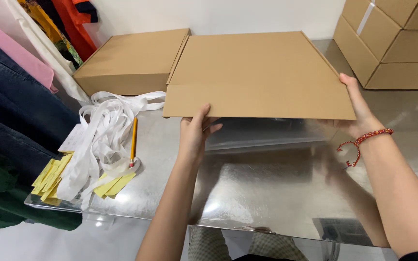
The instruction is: The person places a folded black garment into a clear plastic bag and seals it. They then place the bagged garment into a cardboard box, close the box, and tie a white ribbon around it in a cross pattern, finishing with a bow on top.
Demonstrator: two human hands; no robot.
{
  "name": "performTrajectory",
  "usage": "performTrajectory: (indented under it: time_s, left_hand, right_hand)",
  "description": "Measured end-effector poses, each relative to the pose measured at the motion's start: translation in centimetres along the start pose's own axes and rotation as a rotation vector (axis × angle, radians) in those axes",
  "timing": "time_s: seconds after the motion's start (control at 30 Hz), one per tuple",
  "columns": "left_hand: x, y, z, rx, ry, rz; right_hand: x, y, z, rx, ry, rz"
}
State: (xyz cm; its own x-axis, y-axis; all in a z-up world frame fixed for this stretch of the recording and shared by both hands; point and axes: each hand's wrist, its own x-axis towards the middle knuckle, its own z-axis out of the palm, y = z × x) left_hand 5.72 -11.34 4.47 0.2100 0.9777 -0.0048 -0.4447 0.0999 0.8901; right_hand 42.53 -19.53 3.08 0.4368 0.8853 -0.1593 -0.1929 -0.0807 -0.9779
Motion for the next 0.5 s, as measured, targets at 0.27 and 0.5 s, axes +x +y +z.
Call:
performTrajectory:
  time_s: [0.27,0.5]
  left_hand:
    - [2.4,6.6,4.9,0.171,-0.093,0.034]
    - [4.1,12.1,10.7,0.183,-0.029,0.104]
  right_hand:
    - [-0.5,-0.6,0.0,0.078,-0.064,-0.007]
    - [-0.8,-0.9,0.4,0.088,-0.026,-0.162]
